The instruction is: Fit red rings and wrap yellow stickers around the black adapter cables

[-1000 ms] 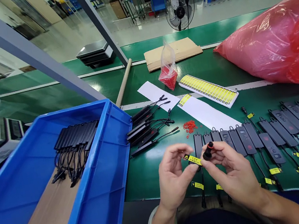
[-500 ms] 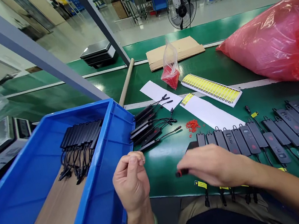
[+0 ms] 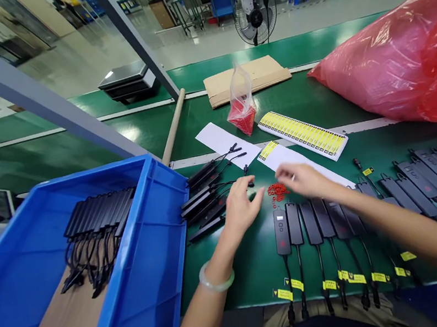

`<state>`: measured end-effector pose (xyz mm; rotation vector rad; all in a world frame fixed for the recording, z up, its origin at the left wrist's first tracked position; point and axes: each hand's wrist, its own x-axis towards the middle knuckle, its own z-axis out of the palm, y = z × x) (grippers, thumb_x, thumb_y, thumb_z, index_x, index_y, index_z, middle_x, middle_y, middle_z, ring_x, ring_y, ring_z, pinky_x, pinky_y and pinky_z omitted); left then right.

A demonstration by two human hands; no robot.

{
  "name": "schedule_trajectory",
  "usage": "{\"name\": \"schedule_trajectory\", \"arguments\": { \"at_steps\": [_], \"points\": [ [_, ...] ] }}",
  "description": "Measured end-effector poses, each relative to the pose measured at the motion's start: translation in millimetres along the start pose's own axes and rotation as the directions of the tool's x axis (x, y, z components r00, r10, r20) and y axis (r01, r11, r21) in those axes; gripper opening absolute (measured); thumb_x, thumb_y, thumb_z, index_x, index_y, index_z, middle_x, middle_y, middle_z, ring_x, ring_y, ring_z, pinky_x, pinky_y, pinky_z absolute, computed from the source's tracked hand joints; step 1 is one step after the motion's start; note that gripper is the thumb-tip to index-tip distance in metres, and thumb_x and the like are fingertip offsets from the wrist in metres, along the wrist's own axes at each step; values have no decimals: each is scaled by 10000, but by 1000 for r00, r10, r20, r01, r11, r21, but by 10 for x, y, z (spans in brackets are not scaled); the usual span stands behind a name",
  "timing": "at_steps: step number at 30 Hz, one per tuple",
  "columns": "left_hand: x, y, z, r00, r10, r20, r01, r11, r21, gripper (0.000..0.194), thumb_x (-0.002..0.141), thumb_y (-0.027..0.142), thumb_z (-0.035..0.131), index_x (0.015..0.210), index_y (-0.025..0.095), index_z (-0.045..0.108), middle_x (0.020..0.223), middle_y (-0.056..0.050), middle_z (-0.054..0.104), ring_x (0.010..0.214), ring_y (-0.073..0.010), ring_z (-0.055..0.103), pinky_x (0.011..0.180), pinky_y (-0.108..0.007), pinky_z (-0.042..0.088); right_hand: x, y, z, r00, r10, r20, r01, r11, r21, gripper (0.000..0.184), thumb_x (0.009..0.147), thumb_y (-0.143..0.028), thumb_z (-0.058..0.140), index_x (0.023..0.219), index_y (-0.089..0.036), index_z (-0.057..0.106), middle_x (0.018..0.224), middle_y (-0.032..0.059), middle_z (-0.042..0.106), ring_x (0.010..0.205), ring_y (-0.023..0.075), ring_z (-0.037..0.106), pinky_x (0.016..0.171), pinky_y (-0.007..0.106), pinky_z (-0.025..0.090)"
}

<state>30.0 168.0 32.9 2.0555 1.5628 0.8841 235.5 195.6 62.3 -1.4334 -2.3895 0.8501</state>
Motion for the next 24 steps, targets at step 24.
{"name": "schedule_trajectory", "arguments": {
  "at_steps": [24],
  "points": [
    [975, -131, 448, 976, 12, 216, -41, 990, 132, 875, 712, 396, 782, 1398, 70, 346, 1355, -217, 538, 1258, -335, 504, 1039, -415, 385, 55, 127, -158, 948, -24, -318, -42, 979, -198, 378, 935, -77, 376, 1271, -131, 541, 1196, 162, 555, 1037, 274, 605, 861, 407, 534]
  ]
}}
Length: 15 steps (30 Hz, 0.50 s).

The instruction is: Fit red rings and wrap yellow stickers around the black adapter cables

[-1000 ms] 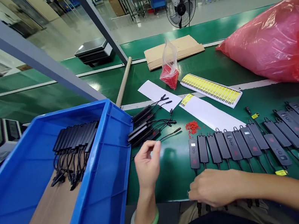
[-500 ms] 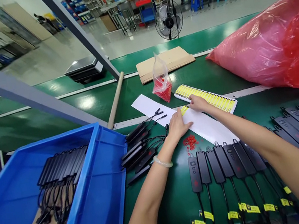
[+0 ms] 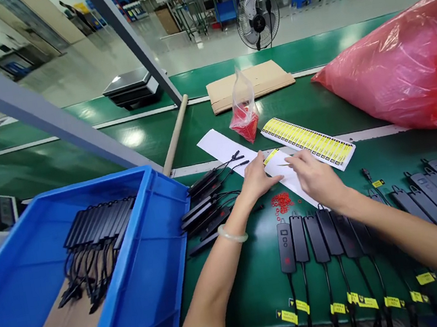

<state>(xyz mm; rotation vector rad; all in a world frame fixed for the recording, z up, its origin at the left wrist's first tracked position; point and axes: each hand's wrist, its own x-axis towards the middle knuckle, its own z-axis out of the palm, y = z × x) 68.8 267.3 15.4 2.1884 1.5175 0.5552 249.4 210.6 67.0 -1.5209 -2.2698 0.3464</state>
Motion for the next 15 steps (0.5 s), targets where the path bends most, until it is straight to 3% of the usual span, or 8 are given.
{"name": "schedule_trajectory", "arguments": {
  "at_steps": [2, 4, 6, 9, 12, 15],
  "points": [
    [-286, 16, -247, 999, 33, -20, -34, 999, -17, 679, 769, 396, 735, 1331, 140, 453, 1337, -149, 563, 1230, -291, 525, 1023, -378, 404, -230, -9, -186, 977, 48, -206, -5, 979, 206, 266, 946, -146, 431, 1114, -165, 636, 1056, 116, 604, 968, 253, 634, 845, 408, 549],
    [-636, -4, -456, 999, 49, -14, -49, 999, -15, 370, 818, 349, 681, 1137, 183, 596, 1146, -92, 649, 1082, -268, 597, 932, -369, 454, -407, 8, -332, 949, 184, -256, -34, 867, 497, 137, 927, -233, 539, 975, -203, 664, 954, 64, 623, 909, 223, 663, 800, 378, 574],
    [-971, -71, -565, 999, -45, 2, 45, 999, 25, 166, 825, 301, 657, 965, 211, 653, 994, -65, 663, 986, -266, 606, 882, -379, 460, -538, 16, -409, 932, 329, -151, -106, 648, 755, 96, 877, -305, 643, 908, -215, 652, 904, 29, 626, 896, 210, 692, 723, 321, 594],
    [-1316, -213, -537, 991, -135, -16, 135, 991, 16, 21, 797, 219, 653, 781, 208, 663, 849, -67, 652, 895, -267, 607, 834, -378, 464, -673, -28, -395, 904, 424, 59, -207, 312, 927, 196, 786, -353, 753, 853, -199, 651, 1004, 28, 639, 883, 192, 714, 627, 233, 582],
    [-1462, -297, -436, 981, -184, -58, 180, 981, -66, 100, 813, 204, 614, 723, 212, 658, 786, -63, 650, 845, -249, 617, 804, -358, 470, -763, -128, -287, 883, 414, 219, -276, 82, 958, 230, 752, -366, 781, 817, -187, 653, 1080, 48, 656, 902, 180, 710, 634, 216, 575],
    [-1532, -244, -411, 971, -216, -100, 190, 957, -217, 108, 848, 263, 590, 784, 209, 658, 805, -60, 668, 791, -226, 635, 751, -339, 485, -829, -251, -161, 858, 429, 281, -278, -70, 958, 237, 762, -372, 763, 856, -201, 629, 999, 50, 683, 1026, 211, 679, 713, 256, 582]
  ]
}}
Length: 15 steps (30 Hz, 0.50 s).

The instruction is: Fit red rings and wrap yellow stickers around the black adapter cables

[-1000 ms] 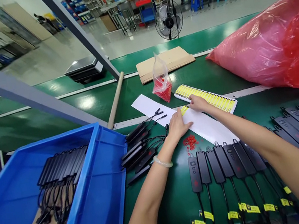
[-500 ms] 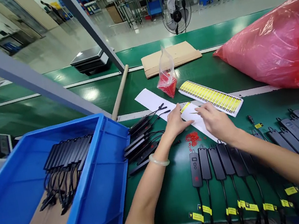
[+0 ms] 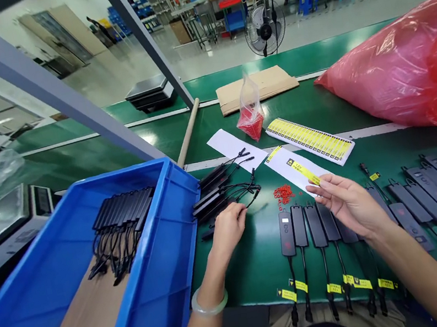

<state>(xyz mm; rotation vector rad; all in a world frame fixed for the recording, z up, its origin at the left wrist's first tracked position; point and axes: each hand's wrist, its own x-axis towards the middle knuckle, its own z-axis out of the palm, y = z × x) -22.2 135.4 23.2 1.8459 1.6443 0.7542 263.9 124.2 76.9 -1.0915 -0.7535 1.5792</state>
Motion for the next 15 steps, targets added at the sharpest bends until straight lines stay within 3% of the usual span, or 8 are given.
{"name": "schedule_trajectory", "arguments": {
  "at_steps": [3, 5, 6, 8, 10, 12, 15],
  "points": [
    [-115, 176, -4, 1000, -26, -16, 23, 981, -195, 198, 900, 360, 540, 870, 184, 625, 727, -48, 667, 678, -195, 649, 648, -306, 502, -78, 121, 119, 1000, -8, -18, 9, 999, 45, 281, 779, -359, 740, 978, -224, 595, 1080, 52, 674, 1087, 218, 654, 797, 305, 571],
    [-204, 346, 7, 998, -55, -16, 45, 924, -379, 248, 907, 410, 534, 884, 172, 600, 697, -34, 651, 650, -179, 652, 622, -290, 512, -145, 188, 221, 998, -20, 52, 21, 1000, -14, 367, 794, -344, 723, 1101, -235, 554, 1141, 67, 656, 1109, 213, 638, 870, 339, 543],
    [-246, 440, 20, 996, -84, -9, 67, 858, -510, 253, 890, 421, 566, 873, 170, 596, 709, -31, 644, 660, -172, 650, 623, -285, 516, -185, 220, 278, 993, -27, 112, 34, 997, -65, 426, 794, -332, 719, 1160, -235, 525, 1150, 76, 649, 1114, 210, 630, 900, 354, 526],
    [-318, 627, 58, 989, -147, 26, 115, 638, -761, 244, 830, 404, 662, 837, 168, 602, 745, -24, 625, 682, -154, 630, 631, -272, 517, -271, 284, 394, 970, -29, 240, 75, 980, -187, 534, 792, -300, 706, 1260, -231, 459, 1125, 83, 643, 1100, 202, 624, 921, 373, 505],
    [-371, 789, 103, 983, -177, 44, 120, 443, -888, 227, 781, 356, 733, 798, 162, 617, 755, -17, 610, 701, -133, 601, 662, -254, 508, -357, 345, 495, 948, -32, 317, 132, 945, -299, 601, 795, -263, 688, 1322, -231, 402, 1057, 65, 646, 1034, 187, 634, 899, 378, 504],
    [-411, 903, 146, 985, -175, 3, 78, 424, -902, 199, 783, 326, 740, 785, 159, 632, 752, -13, 609, 722, -119, 581, 705, -235, 492, -428, 395, 570, 944, -64, 324, 186, 914, -362, 618, 811, -228, 658, 1354, -240, 364, 993, 35, 648, 956, 168, 638, 867, 368, 508],
    [-459, 982, 195, 984, -171, -40, 48, 480, -876, 176, 808, 317, 722, 794, 161, 642, 736, -5, 602, 708, -116, 563, 696, -225, 475, -488, 433, 624, 946, -124, 298, 235, 897, -373, 589, 826, -198, 627, 1349, -243, 359, 943, 11, 648, 875, 149, 632, 810, 329, 514]
  ]
}}
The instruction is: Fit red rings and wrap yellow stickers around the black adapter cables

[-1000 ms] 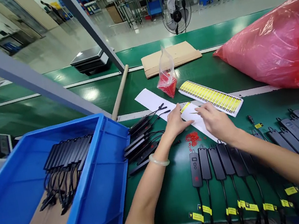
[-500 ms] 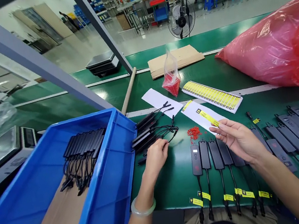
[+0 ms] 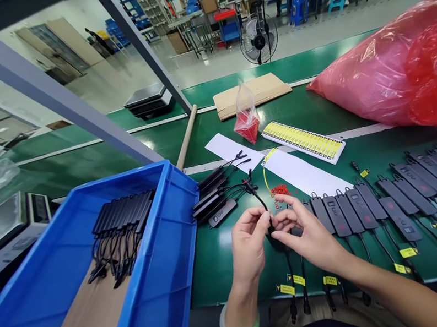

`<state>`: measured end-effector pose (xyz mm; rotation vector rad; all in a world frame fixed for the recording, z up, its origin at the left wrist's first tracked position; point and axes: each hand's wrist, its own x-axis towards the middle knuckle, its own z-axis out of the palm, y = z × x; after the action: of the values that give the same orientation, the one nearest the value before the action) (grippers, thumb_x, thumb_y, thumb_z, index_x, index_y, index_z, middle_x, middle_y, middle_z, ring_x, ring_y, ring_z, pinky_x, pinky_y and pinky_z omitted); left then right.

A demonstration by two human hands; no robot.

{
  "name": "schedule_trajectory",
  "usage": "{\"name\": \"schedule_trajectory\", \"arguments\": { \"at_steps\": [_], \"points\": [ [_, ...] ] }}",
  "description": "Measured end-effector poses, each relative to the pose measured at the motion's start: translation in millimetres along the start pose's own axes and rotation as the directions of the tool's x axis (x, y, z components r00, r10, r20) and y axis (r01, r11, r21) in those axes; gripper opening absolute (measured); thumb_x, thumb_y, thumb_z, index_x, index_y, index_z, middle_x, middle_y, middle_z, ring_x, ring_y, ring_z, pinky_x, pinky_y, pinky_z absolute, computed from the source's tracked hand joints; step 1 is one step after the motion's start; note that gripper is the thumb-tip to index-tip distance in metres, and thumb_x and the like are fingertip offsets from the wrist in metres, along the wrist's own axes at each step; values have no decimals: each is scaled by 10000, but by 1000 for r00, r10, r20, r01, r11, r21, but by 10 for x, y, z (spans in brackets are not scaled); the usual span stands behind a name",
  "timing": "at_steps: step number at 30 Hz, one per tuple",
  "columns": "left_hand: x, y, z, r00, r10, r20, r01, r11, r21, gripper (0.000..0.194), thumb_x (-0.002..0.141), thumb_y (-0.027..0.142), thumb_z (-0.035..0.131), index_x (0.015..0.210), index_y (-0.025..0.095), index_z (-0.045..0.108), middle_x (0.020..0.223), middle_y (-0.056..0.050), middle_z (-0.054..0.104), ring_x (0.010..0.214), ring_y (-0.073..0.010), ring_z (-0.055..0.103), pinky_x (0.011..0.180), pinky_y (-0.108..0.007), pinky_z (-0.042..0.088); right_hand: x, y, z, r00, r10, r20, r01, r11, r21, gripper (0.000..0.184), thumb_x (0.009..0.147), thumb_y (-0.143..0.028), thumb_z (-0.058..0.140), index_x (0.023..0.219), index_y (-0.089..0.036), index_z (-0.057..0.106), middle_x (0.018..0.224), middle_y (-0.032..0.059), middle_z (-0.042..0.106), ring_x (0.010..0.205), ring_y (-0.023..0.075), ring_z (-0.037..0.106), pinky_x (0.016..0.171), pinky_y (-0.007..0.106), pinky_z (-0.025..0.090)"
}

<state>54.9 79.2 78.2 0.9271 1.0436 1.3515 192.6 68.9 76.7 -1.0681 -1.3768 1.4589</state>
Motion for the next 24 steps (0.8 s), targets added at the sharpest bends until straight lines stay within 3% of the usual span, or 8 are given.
{"name": "schedule_trajectory", "arguments": {
  "at_steps": [2, 5, 8, 14, 18, 21, 24],
  "points": [
    [-36, -18, 9, 1000, 23, -19, -22, 999, 44, 164, 830, 323, 700, 826, 166, 650, 758, -8, 611, 717, -121, 571, 700, -228, 479, -14, -6, 10, 999, -19, -32, 19, 1000, 16, 575, 832, -193, 617, 1340, -242, 352, 927, 2, 640, 830, 140, 623, 778, 311, 512],
    [-108, -65, -2, 996, 85, -40, -80, 990, 114, 205, 822, 318, 711, 966, 183, 655, 940, -46, 661, 897, -158, 619, 831, -257, 494, -34, -30, -2, 989, -57, -134, 65, 996, 53, 580, 844, -205, 614, 1341, -239, 318, 904, -12, 622, 816, 135, 606, 809, 313, 496],
    [-219, -137, 4, 997, 40, 71, -51, 983, 175, 363, 743, 269, 784, 1064, 182, 636, 1046, -75, 677, 995, -200, 631, 894, -290, 494, -67, -76, -12, 972, -71, -223, 89, 994, 69, 587, 854, -228, 629, 1347, -244, 310, 907, -15, 626, 890, 144, 600, 900, 331, 455],
    [-468, -228, 64, 974, -132, 183, 77, 958, 277, 149, 802, 260, 709, 890, 142, 682, 805, -50, 700, 755, -165, 632, 722, -248, 499, -40, -211, -139, 934, -19, -357, 122, 956, 268, 567, 827, -268, 692, 1287, -256, 360, 871, -26, 658, 802, 126, 599, 786, 268, 478],
    [-557, -191, 31, 910, -250, 331, 108, 913, 393, 121, 763, 224, 737, 776, 132, 659, 690, -22, 648, 652, -133, 586, 635, -218, 463, 60, -304, -307, 893, -12, -450, 211, 893, 396, 531, 808, -246, 727, 1245, -257, 426, 858, -30, 685, 823, 107, 608, 789, 227, 470],
    [-548, -154, 1, 867, -242, 435, 124, 951, 282, 155, 783, 259, 736, 827, 136, 653, 773, -59, 699, 752, -170, 651, 721, -246, 495, 81, -329, -319, 920, 33, -390, 160, 878, 452, 530, 789, -246, 750, 1222, -242, 445, 822, -34, 690, 782, 100, 603, 775, 219, 470],
    [-508, -142, 28, 906, -160, 392, 168, 986, 14, 198, 846, 302, 689, 981, 161, 659, 837, -70, 733, 749, -173, 695, 722, -269, 534, 59, -320, -252, 951, 65, -304, 88, 881, 466, 545, 792, -260, 754, 1235, -242, 436, 827, -32, 691, 763, 98, 593, 761, 219, 468]
  ]
}}
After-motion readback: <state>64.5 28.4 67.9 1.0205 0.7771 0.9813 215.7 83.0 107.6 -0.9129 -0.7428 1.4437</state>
